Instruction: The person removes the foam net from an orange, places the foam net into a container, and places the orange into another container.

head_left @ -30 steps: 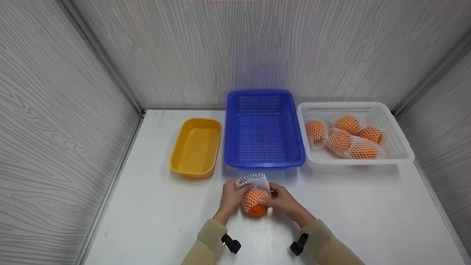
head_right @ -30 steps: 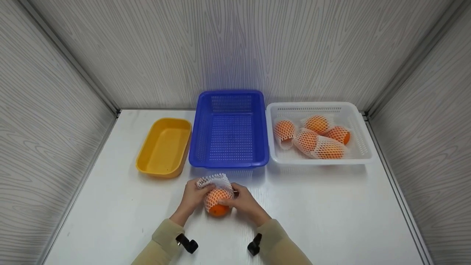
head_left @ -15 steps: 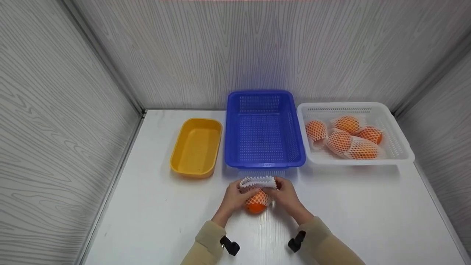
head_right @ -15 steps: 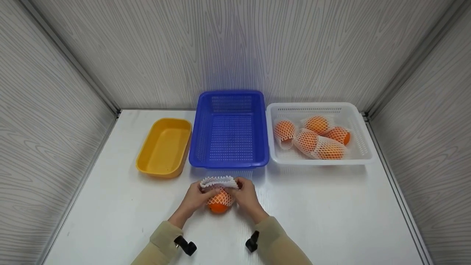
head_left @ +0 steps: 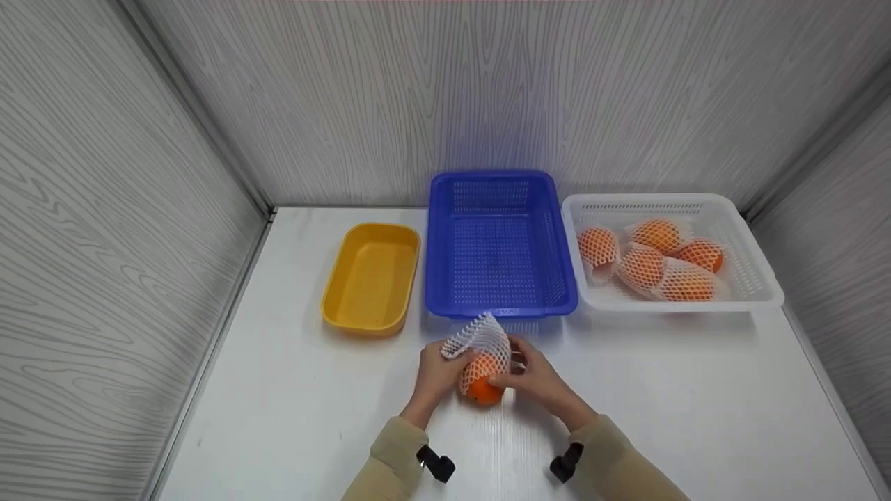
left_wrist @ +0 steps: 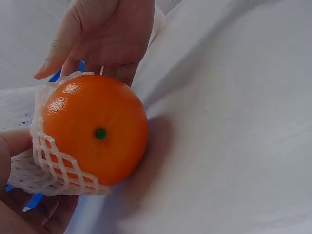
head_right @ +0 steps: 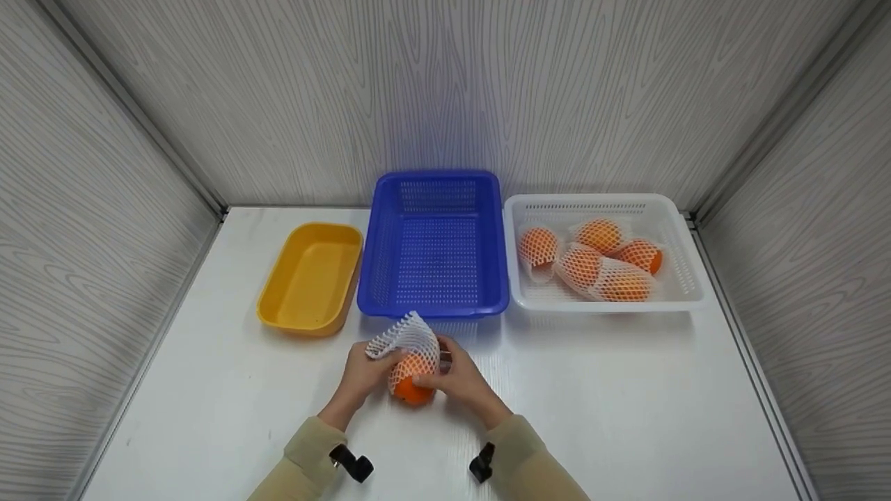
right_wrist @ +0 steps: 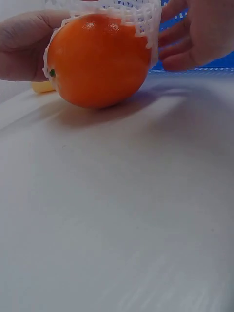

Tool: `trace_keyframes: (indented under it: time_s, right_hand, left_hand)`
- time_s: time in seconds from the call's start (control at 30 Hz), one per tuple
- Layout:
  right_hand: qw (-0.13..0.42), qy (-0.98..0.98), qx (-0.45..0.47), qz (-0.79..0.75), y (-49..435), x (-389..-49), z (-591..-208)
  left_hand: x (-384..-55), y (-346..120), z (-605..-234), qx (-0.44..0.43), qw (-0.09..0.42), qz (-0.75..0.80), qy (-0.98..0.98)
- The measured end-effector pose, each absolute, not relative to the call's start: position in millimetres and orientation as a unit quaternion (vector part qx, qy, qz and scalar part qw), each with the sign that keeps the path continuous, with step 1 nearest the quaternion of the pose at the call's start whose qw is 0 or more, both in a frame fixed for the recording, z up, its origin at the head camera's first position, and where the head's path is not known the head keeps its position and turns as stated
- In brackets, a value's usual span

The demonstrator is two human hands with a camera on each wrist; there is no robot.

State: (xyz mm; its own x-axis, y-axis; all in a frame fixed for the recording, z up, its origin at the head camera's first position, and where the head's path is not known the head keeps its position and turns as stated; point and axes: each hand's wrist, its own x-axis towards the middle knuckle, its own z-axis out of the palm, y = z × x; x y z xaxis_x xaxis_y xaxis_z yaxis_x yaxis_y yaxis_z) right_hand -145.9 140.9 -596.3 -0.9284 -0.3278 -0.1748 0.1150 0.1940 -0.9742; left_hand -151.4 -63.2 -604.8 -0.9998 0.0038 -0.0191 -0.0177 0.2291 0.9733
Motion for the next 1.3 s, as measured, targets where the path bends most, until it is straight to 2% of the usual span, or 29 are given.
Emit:
trace_keyframes:
  time_s: [0.13,0.47,0.73,1.1,1.3]
  right_hand:
    - [0.199,0.773,-0.079,-0.597,139.2,-139.9,-597.7]
    - [0.212,0.797,-0.084,-0.560,136.7,-137.6,-599.8]
    - [0.219,0.793,-0.137,-0.551,136.8,-127.5,-563.3]
    - [0.217,0.804,-0.114,-0.542,143.6,-135.2,-602.0]
    - [0.223,0.804,-0.118,-0.538,142.5,-136.2,-602.2]
  left_hand:
    - [-151.6,-62.5,-606.0,-0.027,-0.010,0.625,0.780]
    - [-149.7,-66.4,-605.6,-0.034,-0.026,0.632,0.774]
    - [-146.9,-72.8,-591.0,-0.017,-0.076,0.653,0.753]
    - [-160.9,-111.4,-562.2,-0.038,-0.111,0.666,0.736]
    - [-180.6,-147.6,-545.2,-0.112,-0.083,0.631,0.763]
